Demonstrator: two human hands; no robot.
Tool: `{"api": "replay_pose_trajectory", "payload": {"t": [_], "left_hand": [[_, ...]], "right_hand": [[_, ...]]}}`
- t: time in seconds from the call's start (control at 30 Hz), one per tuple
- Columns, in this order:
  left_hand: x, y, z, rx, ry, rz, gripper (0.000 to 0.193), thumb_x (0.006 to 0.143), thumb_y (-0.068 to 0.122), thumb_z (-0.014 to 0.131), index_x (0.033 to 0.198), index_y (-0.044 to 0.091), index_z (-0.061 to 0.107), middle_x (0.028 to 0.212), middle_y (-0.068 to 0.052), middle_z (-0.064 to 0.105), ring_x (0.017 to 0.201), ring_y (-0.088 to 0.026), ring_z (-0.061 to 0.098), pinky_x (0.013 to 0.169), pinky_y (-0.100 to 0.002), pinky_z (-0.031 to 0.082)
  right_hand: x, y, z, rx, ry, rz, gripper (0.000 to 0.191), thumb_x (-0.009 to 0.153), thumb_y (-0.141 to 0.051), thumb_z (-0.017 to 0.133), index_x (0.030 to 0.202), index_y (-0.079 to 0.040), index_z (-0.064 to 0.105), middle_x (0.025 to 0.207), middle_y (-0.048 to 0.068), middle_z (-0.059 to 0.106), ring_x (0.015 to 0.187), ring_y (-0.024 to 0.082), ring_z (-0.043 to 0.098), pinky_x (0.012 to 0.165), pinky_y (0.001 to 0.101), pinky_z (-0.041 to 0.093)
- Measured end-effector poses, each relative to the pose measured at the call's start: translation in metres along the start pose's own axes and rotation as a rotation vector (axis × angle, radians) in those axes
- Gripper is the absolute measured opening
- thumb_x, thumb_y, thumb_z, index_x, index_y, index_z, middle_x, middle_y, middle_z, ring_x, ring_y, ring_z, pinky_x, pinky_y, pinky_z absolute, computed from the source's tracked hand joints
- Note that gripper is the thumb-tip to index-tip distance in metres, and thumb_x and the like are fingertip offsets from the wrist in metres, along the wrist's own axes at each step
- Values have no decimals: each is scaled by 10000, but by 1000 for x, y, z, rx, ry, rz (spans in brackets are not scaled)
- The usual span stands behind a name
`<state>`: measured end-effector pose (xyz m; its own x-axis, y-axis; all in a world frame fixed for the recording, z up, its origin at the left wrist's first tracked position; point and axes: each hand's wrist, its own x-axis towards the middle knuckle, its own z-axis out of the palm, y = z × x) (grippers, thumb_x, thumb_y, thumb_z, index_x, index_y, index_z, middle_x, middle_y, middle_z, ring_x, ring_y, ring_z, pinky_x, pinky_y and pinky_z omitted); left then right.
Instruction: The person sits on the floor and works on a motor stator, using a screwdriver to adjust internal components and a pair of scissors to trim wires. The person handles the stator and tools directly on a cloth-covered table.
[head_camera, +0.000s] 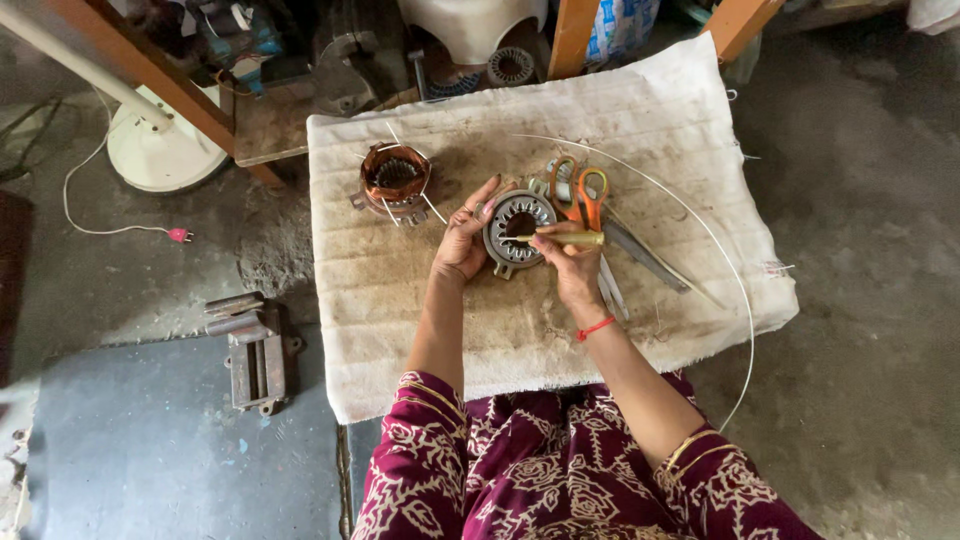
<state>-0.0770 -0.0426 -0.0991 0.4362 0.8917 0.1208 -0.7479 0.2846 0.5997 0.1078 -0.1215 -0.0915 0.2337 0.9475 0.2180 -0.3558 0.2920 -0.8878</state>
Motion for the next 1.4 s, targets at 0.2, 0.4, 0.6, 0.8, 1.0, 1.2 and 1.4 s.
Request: {"api": "replay_pose_trajectory", "payload": {"t": [0.2,0.4,0.6,0.8,1.0,1.2,1.4], "left_hand": [[-1,-1,5,45,-3,23,590,971,-29,654,1535,54,502,1455,-153,597,1309,-243,584,1160,-394,455],[-4,2,10,36,-29,19,532,961,-16,619,1483,9,523,1514,-139,573,1359,-248,579,1180,-397,451],[0,2,7,29,20,-15,534,968,0,638,1488,-3,516,1512,-139,564,1347,-242,561,1179,-380,433],[1,0,1,-9,-17,-27,540,941,24,683,1459,-12,535,1482,-143,596,1330,-239,601,1171,-383,453],[0,0,1,21,-33,-25,555,930,10,701,1463,-6,548,1476,-129,603,1305,-224,605,1156,-370,459],[-2,-1,6,42,-22,-25,567,956,38,713,1495,16,539,1445,-142,603,1287,-224,603,1153,-386,467],[-7,-7,6,71,0,29,461,981,88,635,1428,17,549,1436,-100,641,1312,-179,630,1132,-327,494]], "right_hand": [[1,-1,3,-20,6,-5,182,897,-53,819,1022,-3,696,871,62,726,751,105,661,639,234,460],[0,-5,1,111,1,36,204,955,-121,749,1119,-5,714,915,76,715,754,107,642,647,246,471],[20,-15,-19,451,143,141,248,1049,-255,653,949,-29,665,743,23,634,581,108,561,507,267,431],[46,-33,-19,-323,-22,131,174,1033,-240,645,1036,-69,676,722,-53,604,579,50,515,507,231,417],[48,-30,-18,-413,-70,-8,161,1028,-192,712,1118,-59,722,813,-73,584,656,39,441,571,222,355],[54,-33,-24,-525,-247,-57,148,995,-99,733,1134,-57,705,950,-68,681,810,20,553,703,207,452],[52,-44,-29,-278,-255,211,126,922,-46,762,1022,-84,694,791,-66,614,625,28,458,539,208,361]]}}
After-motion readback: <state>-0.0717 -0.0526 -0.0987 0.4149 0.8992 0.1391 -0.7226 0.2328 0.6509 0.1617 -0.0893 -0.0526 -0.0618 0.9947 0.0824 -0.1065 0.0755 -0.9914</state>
